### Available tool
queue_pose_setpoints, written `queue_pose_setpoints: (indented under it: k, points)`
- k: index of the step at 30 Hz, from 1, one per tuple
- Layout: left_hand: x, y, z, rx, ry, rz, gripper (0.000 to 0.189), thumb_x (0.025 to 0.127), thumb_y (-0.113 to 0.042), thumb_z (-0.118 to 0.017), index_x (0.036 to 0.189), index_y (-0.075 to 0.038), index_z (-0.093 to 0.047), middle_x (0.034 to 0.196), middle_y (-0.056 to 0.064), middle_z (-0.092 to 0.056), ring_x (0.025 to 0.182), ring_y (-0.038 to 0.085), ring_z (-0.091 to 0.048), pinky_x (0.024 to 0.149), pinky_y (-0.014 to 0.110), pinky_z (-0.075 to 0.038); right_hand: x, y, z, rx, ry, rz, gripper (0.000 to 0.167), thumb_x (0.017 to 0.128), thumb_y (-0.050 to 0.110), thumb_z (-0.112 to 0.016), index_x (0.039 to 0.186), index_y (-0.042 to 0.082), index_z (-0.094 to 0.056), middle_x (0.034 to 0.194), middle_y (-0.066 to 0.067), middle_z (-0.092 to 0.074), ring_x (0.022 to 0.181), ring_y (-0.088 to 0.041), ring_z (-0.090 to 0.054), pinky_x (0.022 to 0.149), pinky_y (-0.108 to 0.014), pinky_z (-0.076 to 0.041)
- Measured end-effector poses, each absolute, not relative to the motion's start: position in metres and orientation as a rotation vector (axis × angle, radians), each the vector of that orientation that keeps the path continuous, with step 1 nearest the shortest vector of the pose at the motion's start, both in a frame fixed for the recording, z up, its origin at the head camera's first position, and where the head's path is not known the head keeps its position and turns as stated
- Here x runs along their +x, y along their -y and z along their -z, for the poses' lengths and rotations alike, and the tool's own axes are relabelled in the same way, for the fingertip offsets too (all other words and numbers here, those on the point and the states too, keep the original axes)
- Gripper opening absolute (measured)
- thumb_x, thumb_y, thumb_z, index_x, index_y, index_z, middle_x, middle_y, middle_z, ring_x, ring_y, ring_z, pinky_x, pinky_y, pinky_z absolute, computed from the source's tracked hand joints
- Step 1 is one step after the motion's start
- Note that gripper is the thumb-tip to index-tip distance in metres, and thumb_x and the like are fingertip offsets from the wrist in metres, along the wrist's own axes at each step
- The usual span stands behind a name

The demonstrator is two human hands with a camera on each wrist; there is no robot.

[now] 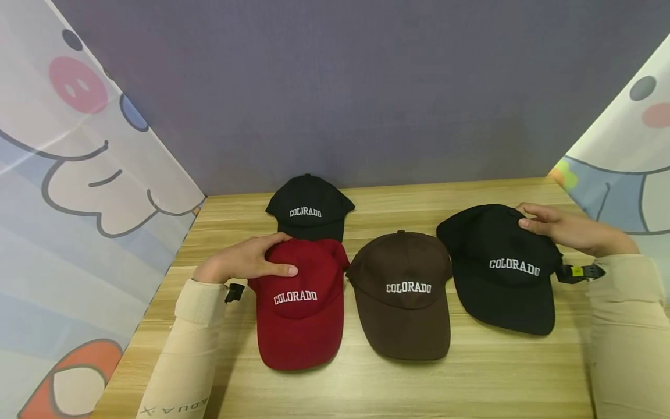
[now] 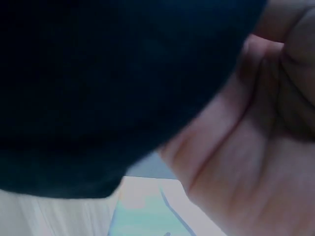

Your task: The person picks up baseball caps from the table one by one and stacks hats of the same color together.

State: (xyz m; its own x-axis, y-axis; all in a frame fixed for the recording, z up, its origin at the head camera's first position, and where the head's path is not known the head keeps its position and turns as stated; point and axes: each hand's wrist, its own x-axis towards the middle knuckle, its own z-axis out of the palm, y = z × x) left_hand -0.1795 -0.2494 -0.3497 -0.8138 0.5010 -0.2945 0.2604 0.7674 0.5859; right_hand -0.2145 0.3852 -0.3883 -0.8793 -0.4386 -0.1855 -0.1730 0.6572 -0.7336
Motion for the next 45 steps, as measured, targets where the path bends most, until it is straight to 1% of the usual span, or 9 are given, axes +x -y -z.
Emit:
queue_pose_setpoints:
  k: [3, 6, 10, 14, 20, 32, 37, 40, 45]
  points:
    - [-0.179, 0.250, 0.348, 0.576, -2.529, -0.741, 0.069, 0.088, -0.049, -0.077, 0.145, -0.019, -0.049, 0.123, 0.000, -0.066, 0.114, 0.018, -0.062, 0.100, 0.041, -0.050, -0.216, -0.383, 0.389, -0.557, -2.505, 1.126, 0.021, 0.111, 0.017, -0.041, 0.127, 0.008, -0.050, 0.110, 0.009, -0.065, 0.099, 0.000, -0.063, 0.080, -0.019, -0.049]
    - [-0.178, 0.250, 0.348, 0.589, -2.535, -0.746, 0.069, 0.089, -0.048, -0.077, 0.145, -0.019, -0.049, 0.125, 0.000, -0.065, 0.115, 0.018, -0.062, 0.101, 0.041, -0.050, -0.216, -0.383, 0.389, -0.587, -2.444, 1.188, 0.018, 0.112, 0.015, -0.039, 0.124, 0.010, -0.051, 0.104, 0.005, -0.065, 0.092, -0.009, -0.067, 0.077, -0.023, -0.052]
    - [-0.178, 0.253, 0.346, 0.599, -2.543, -0.762, 0.066, 0.091, -0.046, -0.075, 0.145, -0.015, -0.050, 0.125, 0.003, -0.066, 0.115, 0.019, -0.062, 0.100, 0.041, -0.050, -0.217, -0.386, 0.390, -0.641, -2.259, 1.338, 0.022, 0.112, 0.010, -0.034, 0.125, 0.013, -0.051, 0.104, 0.004, -0.067, 0.089, -0.013, -0.072, 0.074, -0.030, -0.059]
    - [-0.179, 0.257, 0.347, 0.595, -2.595, -0.760, 0.056, 0.098, -0.045, -0.066, 0.141, -0.012, -0.053, 0.126, 0.009, -0.066, 0.116, 0.024, -0.062, 0.099, 0.044, -0.051, -0.218, -0.388, 0.392, -0.673, -2.072, 1.469, 0.028, 0.112, 0.006, -0.030, 0.128, 0.013, -0.051, 0.108, 0.002, -0.069, 0.093, -0.016, -0.074, 0.075, -0.034, -0.061]
    - [-0.184, 0.262, 0.345, 0.590, -2.663, -0.797, 0.047, 0.105, -0.041, -0.054, 0.138, -0.008, -0.056, 0.129, 0.014, -0.066, 0.122, 0.032, -0.063, 0.104, 0.053, -0.048, -0.218, -0.387, 0.394, -0.644, -2.086, 1.445, 0.026, 0.113, 0.010, -0.031, 0.128, 0.016, -0.051, 0.107, 0.004, -0.071, 0.093, -0.015, -0.075, 0.076, -0.036, -0.061]
    - [-0.213, 0.269, 0.334, 0.533, -2.725, -0.694, 0.044, 0.103, -0.038, -0.060, 0.132, -0.006, -0.061, 0.120, 0.016, -0.069, 0.115, 0.034, -0.065, 0.099, 0.054, -0.049, -0.218, -0.386, 0.397, -0.655, -2.026, 1.527, 0.029, 0.112, 0.007, -0.030, 0.128, 0.017, -0.052, 0.110, 0.005, -0.069, 0.096, -0.012, -0.073, 0.078, -0.031, -0.060]
    - [-0.230, 0.270, 0.336, 0.514, -2.766, -0.657, 0.038, 0.102, -0.036, -0.062, 0.123, -0.005, -0.065, 0.117, 0.016, -0.069, 0.111, 0.034, -0.065, 0.095, 0.052, -0.050, -0.218, -0.387, 0.397, -0.667, -2.008, 1.536, 0.030, 0.112, 0.006, -0.029, 0.129, 0.017, -0.052, 0.112, 0.006, -0.067, 0.097, -0.012, -0.073, 0.079, -0.031, -0.061]
    - [-0.241, 0.270, 0.338, 0.490, -2.793, -0.631, 0.035, 0.101, -0.034, -0.063, 0.118, -0.005, -0.067, 0.113, 0.015, -0.069, 0.105, 0.031, -0.065, 0.091, 0.048, -0.051, -0.219, -0.387, 0.398, -0.688, -2.016, 1.531, 0.030, 0.112, 0.006, -0.029, 0.128, 0.016, -0.052, 0.112, 0.007, -0.065, 0.097, -0.012, -0.073, 0.079, -0.030, -0.060]
    - [-0.260, 0.273, 0.344, 0.451, -2.838, -0.603, 0.026, 0.101, -0.027, -0.063, 0.109, -0.004, -0.068, 0.094, 0.013, -0.069, 0.084, 0.022, -0.060, 0.076, 0.036, -0.047, -0.220, -0.386, 0.399, -0.727, -1.997, 1.523, 0.031, 0.112, 0.005, -0.028, 0.130, 0.013, -0.052, 0.113, 0.005, -0.065, 0.096, -0.013, -0.073, 0.079, -0.031, -0.060]
